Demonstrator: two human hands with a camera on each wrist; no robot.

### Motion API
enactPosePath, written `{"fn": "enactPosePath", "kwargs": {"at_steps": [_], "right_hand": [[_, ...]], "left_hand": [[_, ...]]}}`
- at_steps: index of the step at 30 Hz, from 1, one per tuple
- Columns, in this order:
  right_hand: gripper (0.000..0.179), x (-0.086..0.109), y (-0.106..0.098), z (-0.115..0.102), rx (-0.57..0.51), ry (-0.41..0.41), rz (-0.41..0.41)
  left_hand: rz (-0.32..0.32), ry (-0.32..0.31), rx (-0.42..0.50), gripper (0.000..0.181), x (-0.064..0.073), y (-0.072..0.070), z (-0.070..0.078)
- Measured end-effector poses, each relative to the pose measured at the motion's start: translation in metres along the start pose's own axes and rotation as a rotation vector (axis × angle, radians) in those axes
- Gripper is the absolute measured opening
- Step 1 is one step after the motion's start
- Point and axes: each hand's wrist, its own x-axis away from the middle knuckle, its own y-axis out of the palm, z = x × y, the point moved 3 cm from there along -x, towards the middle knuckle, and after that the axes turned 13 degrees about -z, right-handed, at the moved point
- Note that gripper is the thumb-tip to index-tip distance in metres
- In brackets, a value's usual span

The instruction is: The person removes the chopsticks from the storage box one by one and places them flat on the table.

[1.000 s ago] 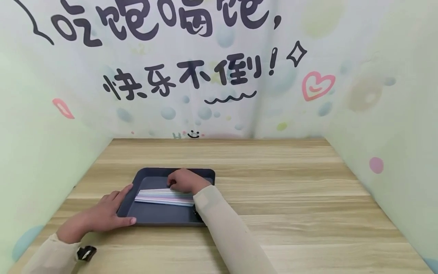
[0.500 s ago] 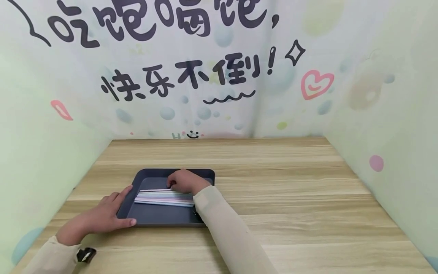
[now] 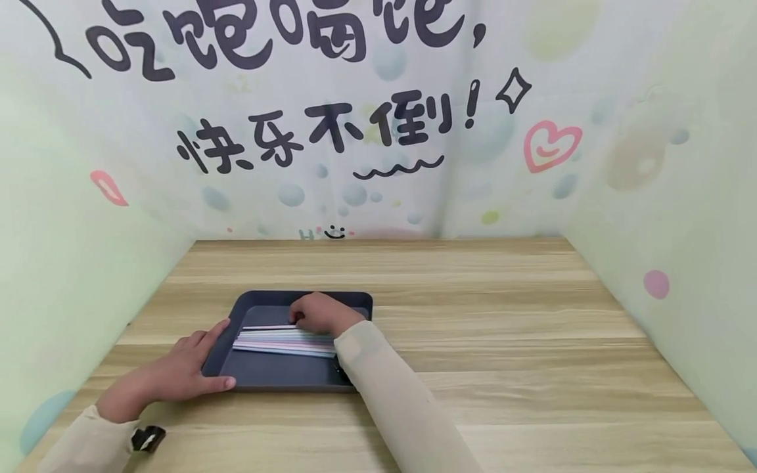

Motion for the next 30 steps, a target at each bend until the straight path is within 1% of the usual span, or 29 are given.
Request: {"fn": "enactPosePath", "kwargs": {"at_steps": [6,12,19,22,25,30], "right_hand": [[0.014,0.0014,-0.0011,0.0004,0.002,0.008,0.011],[0.015,0.0004,0.0012,-0.0001,-0.016,0.005,0.010],[0.015,-0.0020,0.0014,-0.0016,0.014,0.005,0.027],[0.016,-0.0027,0.0019,-0.0030,0.017,0.005,0.020],[0.017,-0.0034,0.0031,-0.0030,0.007,0.011,0.014],[0.018,-0.0029,0.0038,-0.0030,0.013,0.019,0.015]], "left_hand": [[-0.002,0.002,0.004,0.114,-0.0028,0.0002,0.0008],[-0.006,0.003,0.004,0.115,-0.0011,-0.0002,0.0014],[0.001,0.006,0.001,0.114,-0.0009,0.0000,-0.0004],[-0.002,0.005,-0.001,0.114,-0.0003,0.0005,-0.0010],[-0.003,0.012,-0.001,0.113,-0.0006,0.0015,-0.0023],[0.015,0.033,-0.001,0.112,-0.0006,0.0022,-0.0022]]}}
